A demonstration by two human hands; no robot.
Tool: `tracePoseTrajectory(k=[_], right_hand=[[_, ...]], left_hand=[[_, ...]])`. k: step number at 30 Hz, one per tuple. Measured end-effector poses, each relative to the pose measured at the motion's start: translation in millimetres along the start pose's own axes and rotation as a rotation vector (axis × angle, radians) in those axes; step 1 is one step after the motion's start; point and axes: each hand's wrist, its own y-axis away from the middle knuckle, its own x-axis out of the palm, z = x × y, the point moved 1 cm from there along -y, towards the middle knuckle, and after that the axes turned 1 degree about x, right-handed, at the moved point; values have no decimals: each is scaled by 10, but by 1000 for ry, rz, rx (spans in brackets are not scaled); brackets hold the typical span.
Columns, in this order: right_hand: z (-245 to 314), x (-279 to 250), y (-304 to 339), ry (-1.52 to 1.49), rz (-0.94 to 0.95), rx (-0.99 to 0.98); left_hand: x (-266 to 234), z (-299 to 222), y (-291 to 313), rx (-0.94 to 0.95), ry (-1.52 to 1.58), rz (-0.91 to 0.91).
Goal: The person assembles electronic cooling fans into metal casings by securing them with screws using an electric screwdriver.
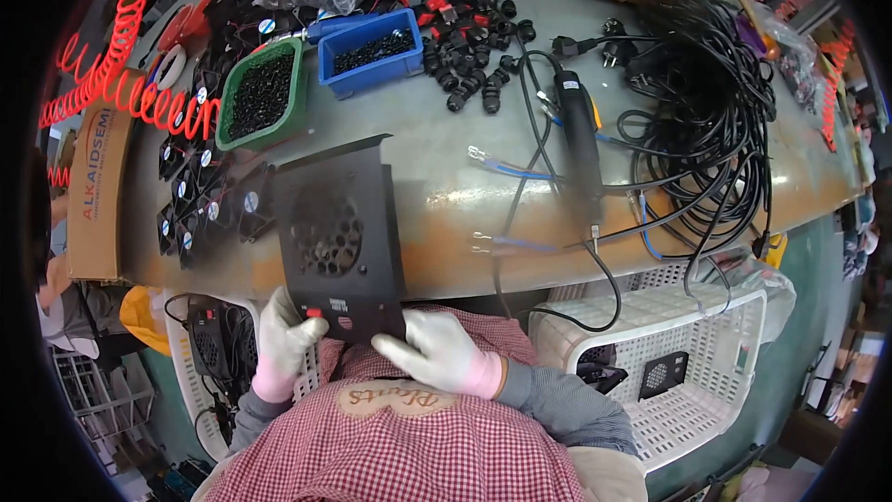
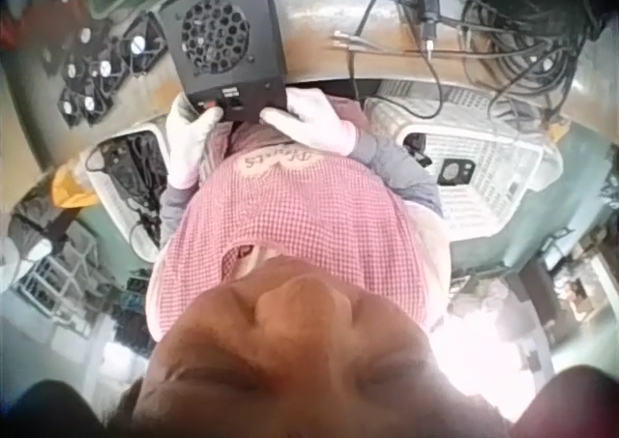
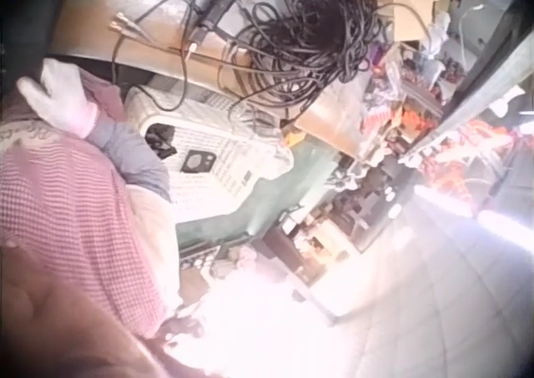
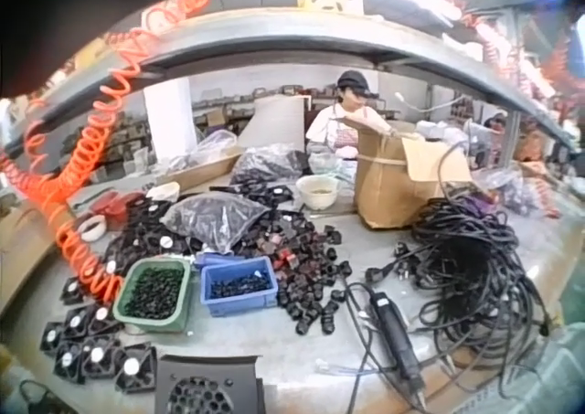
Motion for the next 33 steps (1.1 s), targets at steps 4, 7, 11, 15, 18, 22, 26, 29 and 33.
tracePoseTrajectory(k=[4,7,11,15,18,22,26,29,33], right_hand=[[-305,-22,-89,-1016,-67,511],[-472,42,-95,-930,-69,480],[-339,-39,-106,-860,-123,514],[-274,-296,37,-80,-81,403],[-167,-424,109,111,-181,275],[-82,-615,163,-577,-417,495],[-35,-608,-24,-1239,-411,247],[103,-421,-151,-1395,-226,263],[32,-288,-152,-1058,-156,394]], left_hand=[[-217,-309,-480,419,-1068,-132],[347,-913,-928,847,-1005,-44],[1066,-950,-1733,932,-1141,272],[1787,-840,-2260,663,-1566,289],[1837,-767,-2404,608,-1539,229],[1546,-695,-2142,929,-1039,238],[1208,-944,-1061,522,-525,645],[915,-619,-704,915,-472,574],[698,-494,-399,882,-610,378]])
